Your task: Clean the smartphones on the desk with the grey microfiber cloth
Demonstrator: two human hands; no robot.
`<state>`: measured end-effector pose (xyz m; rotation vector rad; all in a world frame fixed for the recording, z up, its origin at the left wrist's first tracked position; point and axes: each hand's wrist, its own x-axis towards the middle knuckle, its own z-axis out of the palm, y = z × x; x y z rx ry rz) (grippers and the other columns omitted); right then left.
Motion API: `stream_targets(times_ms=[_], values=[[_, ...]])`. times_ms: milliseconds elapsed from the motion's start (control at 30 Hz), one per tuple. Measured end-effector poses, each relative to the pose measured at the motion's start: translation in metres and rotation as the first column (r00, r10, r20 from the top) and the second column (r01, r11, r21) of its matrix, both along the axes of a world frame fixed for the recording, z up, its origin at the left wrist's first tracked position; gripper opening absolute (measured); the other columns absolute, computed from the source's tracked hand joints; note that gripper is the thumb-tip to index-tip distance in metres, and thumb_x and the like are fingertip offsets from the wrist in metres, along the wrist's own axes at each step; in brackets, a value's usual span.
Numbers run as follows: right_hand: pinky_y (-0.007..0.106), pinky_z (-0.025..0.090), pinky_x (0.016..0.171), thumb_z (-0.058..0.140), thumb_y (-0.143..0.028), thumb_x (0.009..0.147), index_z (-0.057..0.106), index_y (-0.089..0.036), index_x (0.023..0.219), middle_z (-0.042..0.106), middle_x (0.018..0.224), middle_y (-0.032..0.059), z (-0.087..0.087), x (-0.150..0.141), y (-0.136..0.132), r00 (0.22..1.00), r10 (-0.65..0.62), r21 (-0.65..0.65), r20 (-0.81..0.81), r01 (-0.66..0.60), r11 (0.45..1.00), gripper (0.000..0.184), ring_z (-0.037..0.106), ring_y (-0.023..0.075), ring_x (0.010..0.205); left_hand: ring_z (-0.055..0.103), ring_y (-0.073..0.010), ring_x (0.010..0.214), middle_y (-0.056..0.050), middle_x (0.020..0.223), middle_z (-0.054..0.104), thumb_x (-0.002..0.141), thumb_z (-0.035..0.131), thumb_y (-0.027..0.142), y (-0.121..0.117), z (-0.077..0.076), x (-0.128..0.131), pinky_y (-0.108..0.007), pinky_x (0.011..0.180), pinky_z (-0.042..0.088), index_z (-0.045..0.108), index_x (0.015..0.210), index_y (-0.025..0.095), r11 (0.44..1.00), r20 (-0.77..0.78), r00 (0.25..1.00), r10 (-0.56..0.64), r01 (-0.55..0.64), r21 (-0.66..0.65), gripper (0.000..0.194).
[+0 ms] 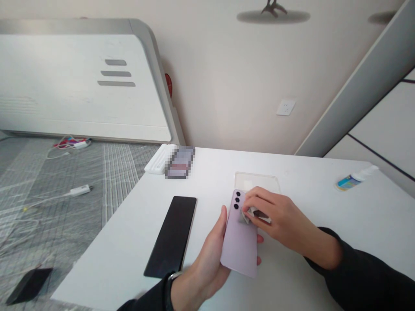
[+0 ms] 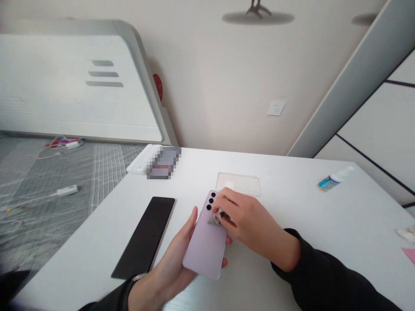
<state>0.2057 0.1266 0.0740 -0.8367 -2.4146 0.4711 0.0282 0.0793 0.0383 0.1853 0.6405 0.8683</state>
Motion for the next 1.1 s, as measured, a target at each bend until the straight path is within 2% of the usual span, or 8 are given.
stream_targets(times_ms=[200, 333, 433, 600, 667, 833, 1000, 1100], values=[[0.033, 0.058, 0.087, 0.049, -0.014, 0.107, 0.064, -0.013, 0.124, 0.073, 0.112, 0.0097, -0.01, -0.01, -0.015, 0.946, 0.307, 0.223, 0.106, -0.324, 0.919, 0.023, 0.066, 0.022, 0.104, 0.071, -0.0172, 0.079, -0.014, 0.093, 0.076, 0.107, 0.034, 0.059, 0.003, -0.001, -0.004, -0.026, 0.073, 0.058, 0.076, 0.112, 0.01, 0.998, 0.035, 0.997, 0.069, -0.069, 0.006, 0.064], [0.037, 0.06, 0.077, 0.048, -0.015, 0.107, 0.061, -0.012, 0.131, 0.073, 0.113, 0.0144, -0.017, 0.003, 0.006, 0.997, -0.055, 0.4, 0.057, 0.028, 0.916, 0.027, 0.069, 0.025, 0.098, 0.073, -0.0247, 0.08, -0.015, 0.102, 0.076, 0.103, 0.041, 0.064, 0.001, 0.006, -0.003, -0.038, 0.065, 0.062, 0.074, 0.117, 0.014, 1.0, 0.034, 0.999, -0.019, 0.018, 0.01, 0.061], [0.034, 0.06, 0.076, 0.047, -0.017, 0.108, 0.063, -0.014, 0.121, 0.074, 0.106, 0.0117, -0.02, 0.001, 0.004, 0.994, -0.108, 0.382, 0.014, 0.095, 0.919, 0.021, 0.07, 0.0224, 0.093, 0.073, -0.0243, 0.074, -0.015, 0.093, 0.076, 0.104, 0.037, 0.064, -0.001, 0.007, -0.003, -0.039, 0.063, 0.062, 0.075, 0.11, 0.012, 0.999, 0.016, 0.999, -0.05, 0.051, -0.009, 0.065], [0.035, 0.06, 0.078, 0.044, -0.016, 0.108, 0.062, -0.01, 0.132, 0.073, 0.118, 0.0131, -0.016, -0.014, -0.019, 0.972, 0.211, 0.346, 0.102, -0.233, 0.909, 0.03, 0.067, 0.0228, 0.099, 0.069, -0.0127, 0.063, -0.007, 0.077, 0.073, 0.109, 0.035, 0.051, 0.0, 0.002, -0.003, -0.022, 0.06, 0.056, 0.076, 0.095, 0.014, 0.998, -0.006, 1.0, 0.013, -0.013, -0.058, 0.057], [0.033, 0.059, 0.074, 0.046, -0.016, 0.108, 0.061, -0.013, 0.135, 0.073, 0.117, 0.0118, -0.015, -0.008, -0.012, 0.976, 0.175, 0.337, 0.128, -0.209, 0.918, 0.031, 0.068, 0.0226, 0.098, 0.071, -0.017, 0.065, -0.01, 0.08, 0.075, 0.107, 0.036, 0.056, 0.0, 0.004, -0.003, -0.027, 0.061, 0.059, 0.076, 0.1, 0.014, 0.999, -0.014, 1.0, -0.003, 0.003, -0.048, 0.059], [0.034, 0.058, 0.075, 0.052, -0.023, 0.108, 0.068, -0.015, 0.113, 0.072, 0.1, 0.0094, -0.014, 0.009, 0.015, 0.993, -0.115, 0.255, -0.018, 0.116, 0.96, 0.019, 0.07, 0.0216, 0.089, 0.075, -0.0261, 0.082, -0.017, 0.109, 0.076, 0.104, 0.031, 0.066, 0.0, 0.008, -0.003, -0.038, 0.061, 0.063, 0.073, 0.118, 0.011, 0.996, -0.042, 0.995, -0.094, 0.094, -0.004, 0.071], [0.026, 0.055, 0.07, 0.05, -0.018, 0.108, 0.069, -0.019, 0.105, 0.073, 0.098, 0.004, -0.011, -0.004, -0.001, 0.982, 0.161, 0.153, -0.097, -0.145, 0.977, 0.02, 0.069, 0.015, 0.081, 0.069, -0.0166, 0.061, -0.007, 0.076, 0.073, 0.107, 0.028, 0.062, -0.001, 0.006, -0.004, -0.032, 0.063, 0.061, 0.074, 0.106, 0.014, 0.996, -0.079, 0.994, -0.074, 0.07, -0.05, 0.067], [0.028, 0.053, 0.07, 0.052, -0.021, 0.108, 0.07, -0.018, 0.107, 0.073, 0.1, 0.0063, -0.011, -0.002, 0.001, 0.992, 0.088, 0.186, -0.095, -0.069, 0.98, 0.019, 0.068, 0.0175, 0.083, 0.074, -0.0214, 0.071, -0.012, 0.089, 0.077, 0.106, 0.028, 0.065, -0.002, 0.006, -0.004, -0.034, 0.063, 0.061, 0.073, 0.113, 0.012, 0.994, -0.062, 0.993, -0.101, 0.099, -0.037, 0.07]])
